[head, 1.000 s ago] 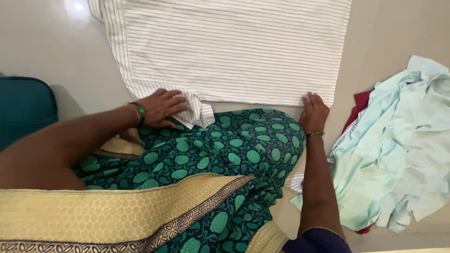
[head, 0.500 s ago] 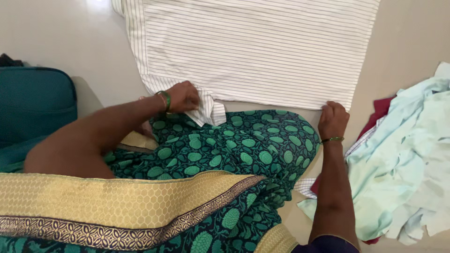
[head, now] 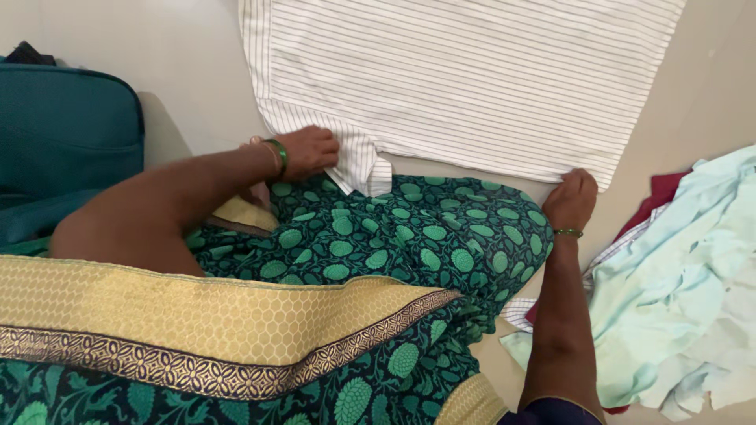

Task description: The person folds a white collared shirt by laying it flat on the floor, smoothing the fabric with their hands, and folding in the sleeves and sides before completing the final folds.

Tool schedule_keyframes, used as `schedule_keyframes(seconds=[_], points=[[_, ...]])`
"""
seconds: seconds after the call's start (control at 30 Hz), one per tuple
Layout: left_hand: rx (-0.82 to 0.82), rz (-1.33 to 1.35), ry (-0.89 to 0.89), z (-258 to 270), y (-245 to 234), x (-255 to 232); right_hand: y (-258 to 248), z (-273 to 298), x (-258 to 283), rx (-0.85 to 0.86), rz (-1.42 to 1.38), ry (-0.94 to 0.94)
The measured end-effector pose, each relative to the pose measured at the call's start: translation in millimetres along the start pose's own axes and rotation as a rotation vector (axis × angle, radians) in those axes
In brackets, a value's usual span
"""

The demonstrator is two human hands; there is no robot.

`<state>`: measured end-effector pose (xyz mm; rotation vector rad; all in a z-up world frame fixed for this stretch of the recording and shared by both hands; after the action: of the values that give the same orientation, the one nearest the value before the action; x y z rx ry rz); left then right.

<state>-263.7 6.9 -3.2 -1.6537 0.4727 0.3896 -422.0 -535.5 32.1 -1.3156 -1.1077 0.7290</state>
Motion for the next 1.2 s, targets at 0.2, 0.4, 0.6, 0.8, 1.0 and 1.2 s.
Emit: schedule_keyframes(seconds=[0.2,0.4,0.6,0.8,1.0,1.2], points=[[0.02,0.06,-0.057,8,1,22,6,0,-19,-0.021,-0.013,-0.058],[-0.094,0.289,-0.252,4,1,34,-4,-10,-17,0.09,-0.028,0.088],[-0.39,0.767,-0.828,3,-54,64,-27,-49,-19,0.061,-0.073,-0.027],[-0.535,0.798,-0.751,15,-149,142,-30,-145,-44,0.34,-0.393,0.159],[-0.438,0.533,-0.836,13,-178,257,-5,-266,-47,0.581,-0.292,0.2],[-0.517,0.09,-0.87,35,-127,307,38,-295,-80,0.431,-0.13,0.274]])
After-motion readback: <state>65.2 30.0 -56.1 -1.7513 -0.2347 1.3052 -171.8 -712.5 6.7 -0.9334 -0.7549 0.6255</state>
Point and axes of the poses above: each hand's wrist, its own z-axis away from the middle knuckle, its own y-axis out of the palm, x = y × z, the point moved 3 cm from there along -z, towards the middle knuckle, and after that the axes turned 14 degrees about y, right-handed, at the moved point
